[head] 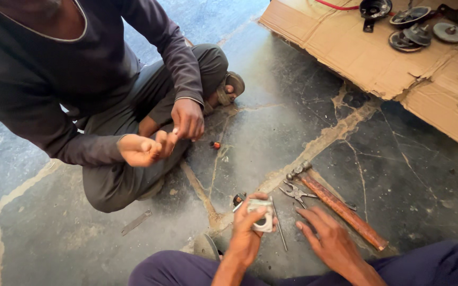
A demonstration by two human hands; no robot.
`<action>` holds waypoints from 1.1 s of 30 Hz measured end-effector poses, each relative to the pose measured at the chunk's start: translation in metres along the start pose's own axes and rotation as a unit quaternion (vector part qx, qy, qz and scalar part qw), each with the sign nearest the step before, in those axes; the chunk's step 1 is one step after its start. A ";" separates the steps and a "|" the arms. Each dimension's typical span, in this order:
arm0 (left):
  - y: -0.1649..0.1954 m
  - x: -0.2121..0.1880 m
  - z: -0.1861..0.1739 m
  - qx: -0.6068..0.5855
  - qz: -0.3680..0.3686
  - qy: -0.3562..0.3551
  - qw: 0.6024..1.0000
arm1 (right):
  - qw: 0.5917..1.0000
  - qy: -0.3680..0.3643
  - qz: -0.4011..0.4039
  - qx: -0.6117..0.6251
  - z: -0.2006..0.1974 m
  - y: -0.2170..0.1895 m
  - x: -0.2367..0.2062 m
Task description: The person sits on the floor and uses a hammer and pliers to shape and assemble small metal components, likely parts of an electrical switch or socket. They repeatedly hammer a metal piece and adjust it with pliers while another person works nearby.
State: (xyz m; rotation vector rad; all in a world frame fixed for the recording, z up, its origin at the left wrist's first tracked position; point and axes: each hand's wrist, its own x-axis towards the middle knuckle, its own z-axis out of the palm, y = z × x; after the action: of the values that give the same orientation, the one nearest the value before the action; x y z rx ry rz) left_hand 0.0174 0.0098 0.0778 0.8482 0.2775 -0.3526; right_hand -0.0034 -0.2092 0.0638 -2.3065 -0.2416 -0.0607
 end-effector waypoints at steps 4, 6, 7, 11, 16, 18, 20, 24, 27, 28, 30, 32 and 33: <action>-0.026 0.019 0.002 0.147 -0.014 0.093 0.985 | 0.996 0.012 0.077 0.042 0.006 0.006 0.007; -0.032 0.021 -0.002 0.195 -0.016 0.101 0.975 | 0.998 0.015 0.051 -0.022 0.009 0.011 0.011; -0.034 0.021 -0.003 0.217 -0.018 0.103 0.971 | 0.997 0.018 0.008 -0.078 0.010 0.013 0.014; -0.033 0.014 0.000 0.296 0.031 0.105 0.949 | 0.983 0.005 -0.047 -0.177 0.013 0.016 0.016; -0.025 0.008 0.008 0.316 -0.023 0.129 0.940 | 0.966 0.022 0.003 -0.256 0.004 0.015 0.022; -0.024 0.008 0.009 0.323 -0.022 0.135 0.936 | 0.958 0.048 0.011 -0.283 -0.003 0.018 0.026; -0.024 0.008 0.009 0.335 -0.011 0.144 0.931 | 0.954 0.077 0.002 -0.291 -0.008 0.022 0.028; -0.028 0.012 0.005 0.334 0.008 0.153 0.930 | 0.967 0.042 -0.034 -0.250 0.000 0.026 0.025; -0.029 0.012 -0.002 0.320 0.021 0.153 0.935 | 0.973 0.017 -0.064 -0.219 0.012 0.027 0.021; -0.030 0.012 -0.003 0.318 0.035 0.152 0.935 | 0.971 0.031 -0.082 -0.224 0.014 0.028 0.021; -0.030 0.012 -0.005 0.313 0.037 0.152 0.937 | 0.969 0.040 -0.087 -0.227 0.017 0.030 0.021; -0.030 0.012 -0.004 0.306 0.018 0.155 0.939 | 0.972 0.032 -0.065 -0.224 0.017 0.030 0.022; -0.030 0.013 -0.003 0.313 0.023 0.154 0.937 | 0.968 -0.007 -0.032 -0.248 0.016 0.029 0.023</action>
State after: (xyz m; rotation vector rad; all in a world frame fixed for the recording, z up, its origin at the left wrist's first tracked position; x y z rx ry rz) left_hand 0.0169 -0.0085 0.0510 1.5426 0.4466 -0.2617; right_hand 0.0243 -0.2135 0.0343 -2.7969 -0.3378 -0.1526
